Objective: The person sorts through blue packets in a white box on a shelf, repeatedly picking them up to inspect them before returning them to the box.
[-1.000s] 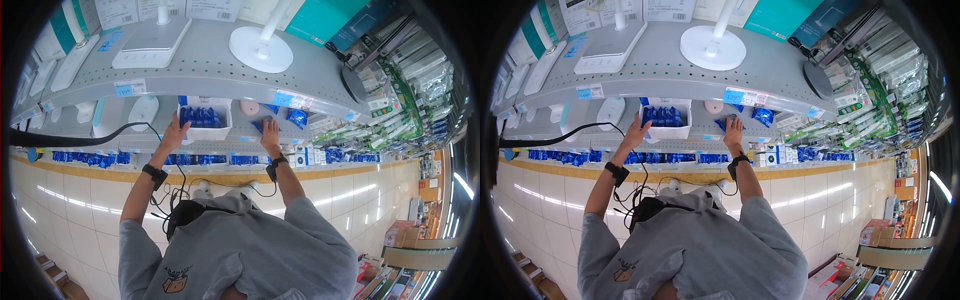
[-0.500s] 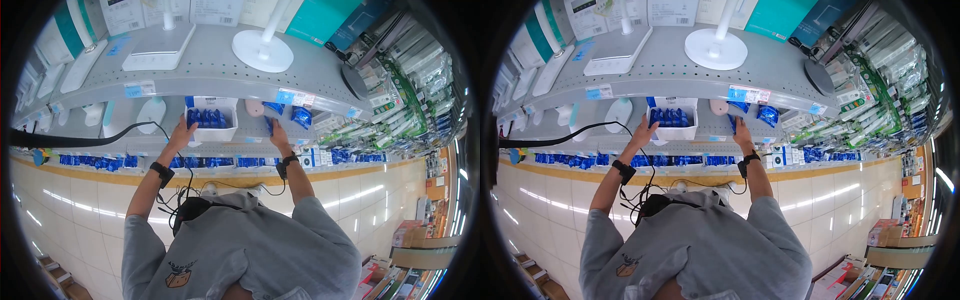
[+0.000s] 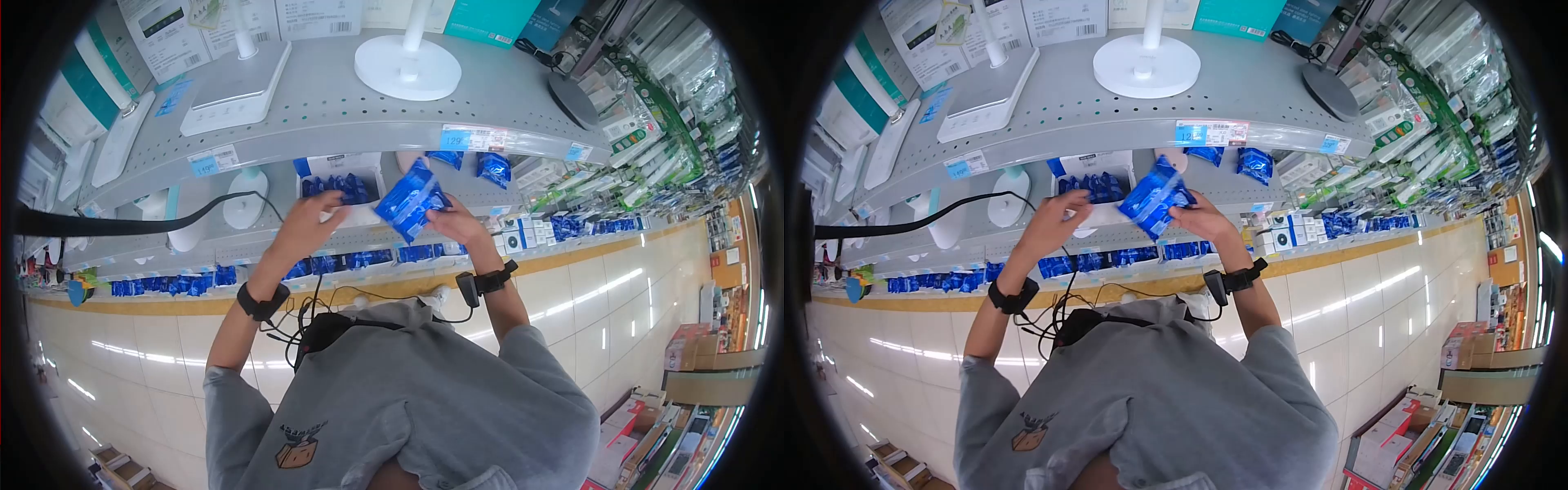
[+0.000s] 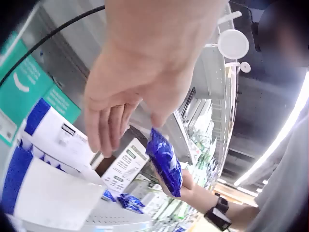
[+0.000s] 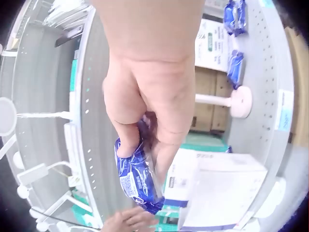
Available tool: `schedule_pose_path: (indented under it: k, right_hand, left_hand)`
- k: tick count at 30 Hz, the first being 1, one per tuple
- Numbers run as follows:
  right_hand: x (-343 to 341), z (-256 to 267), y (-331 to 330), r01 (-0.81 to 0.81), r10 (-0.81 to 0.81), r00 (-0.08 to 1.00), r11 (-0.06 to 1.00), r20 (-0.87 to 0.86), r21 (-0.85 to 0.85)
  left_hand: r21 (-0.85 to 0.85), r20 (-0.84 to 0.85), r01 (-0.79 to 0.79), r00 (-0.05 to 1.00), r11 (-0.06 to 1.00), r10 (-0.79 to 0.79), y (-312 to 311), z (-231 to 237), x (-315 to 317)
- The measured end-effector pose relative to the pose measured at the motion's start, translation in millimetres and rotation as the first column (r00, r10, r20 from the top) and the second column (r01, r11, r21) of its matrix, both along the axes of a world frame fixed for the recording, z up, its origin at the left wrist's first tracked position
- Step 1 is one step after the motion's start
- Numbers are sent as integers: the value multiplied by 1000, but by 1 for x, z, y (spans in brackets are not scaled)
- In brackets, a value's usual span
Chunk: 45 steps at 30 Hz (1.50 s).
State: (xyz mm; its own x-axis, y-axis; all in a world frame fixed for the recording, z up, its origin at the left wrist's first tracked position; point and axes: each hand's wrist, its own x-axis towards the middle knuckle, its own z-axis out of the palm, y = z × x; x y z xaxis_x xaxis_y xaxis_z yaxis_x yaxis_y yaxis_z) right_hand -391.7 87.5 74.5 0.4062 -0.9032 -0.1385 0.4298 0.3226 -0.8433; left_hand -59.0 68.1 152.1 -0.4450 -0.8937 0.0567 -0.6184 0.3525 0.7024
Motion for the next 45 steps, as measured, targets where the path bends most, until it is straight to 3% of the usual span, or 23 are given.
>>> schedule_pose_path:
  k: [1,2,3,4,5,8,13,15,18,22,25,26,27,31,33,34,35,36,38,39,41,43,45]
  right_hand:
    - [11,14,1,-94,93,995,994,-30,-50]
    - [27,37,3,-106,100,990,993,-97,-60]
    - [40,52,3,-104,98,991,993,-92,-63]
    - [51,65,1,-89,51,964,987,-259,-136]
    - [59,73,-1,-86,-9,909,974,-417,-209]
    - [64,83,-9,-103,-30,911,949,-410,-298]
    - [67,79,-14,-98,3,930,966,-368,-240]
    - [70,77,-16,-253,-107,763,859,-638,-446]
    - [71,78,-19,-268,-55,735,892,-676,-364]
    - [81,73,-16,-103,-193,830,870,-524,-483]
    - [78,49,-20,112,-284,873,908,-397,-403]
    - [75,43,-23,54,-50,989,998,-138,22]
    - [74,41,-24,-146,64,975,905,211,400]
    - [98,73,-1,-212,114,949,921,295,328]
    - [100,62,-6,76,-55,995,960,-88,270]
    - [104,66,-3,249,-192,956,932,-221,265]
    - [98,64,-7,249,-191,955,932,-227,263]
    - [90,66,-14,191,-206,843,978,-498,-82]
    - [78,68,-17,-35,-494,430,827,-756,-561]
    - [75,68,-16,-53,-482,428,831,-764,-554]
    - [70,68,-18,-2,-625,279,759,-729,-652]
    - [70,68,-20,0,-647,326,729,-689,-684]
    - [71,65,-18,-78,-667,233,713,-708,-697]
  left_hand:
    - [208,-262,119,963,971,-62,1,6,-9]
    - [209,-255,119,965,971,-63,2,3,-15]
    - [294,-396,224,913,929,-95,0,-4,-22]
    - [356,-532,337,840,872,-108,-3,-5,-26]
    - [354,-529,338,841,872,-112,-5,-4,-25]
    - [450,-650,281,754,848,95,-3,6,-20]
    - [306,-509,189,861,933,-7,-4,-9,-5]
    - [288,-464,151,886,946,1,0,-9,-6]
    - [117,-321,-16,946,993,53,10,0,-12]
    - [-118,-310,-135,946,984,93,15,-3,-14]
    - [-348,-298,-195,950,917,89,14,-5,-13]
    - [-434,-275,-175,960,884,55,14,-7,-12]
    - [-516,-249,-152,968,843,23,13,-9,-11]
    - [-635,-31,82,991,768,-132,12,-17,-14]
    - [-673,16,177,974,719,-225,12,-24,-20]
    - [-617,20,219,965,756,-263,12,-24,-21]
    - [-618,15,215,965,756,-262,12,-23,-23]
    - [-553,-44,136,981,822,-191,13,-20,-27]
    - [-466,-146,-4,987,885,-73,6,-27,-29]
    - [-458,-157,-21,986,889,-57,-2,-40,-27]
    - [-326,-42,33,998,945,-49,-24,-66,-25]
    - [-311,-72,59,994,949,-85,-39,-83,-34]
    - [-292,-102,96,986,952,-131,-50,-101,-45]
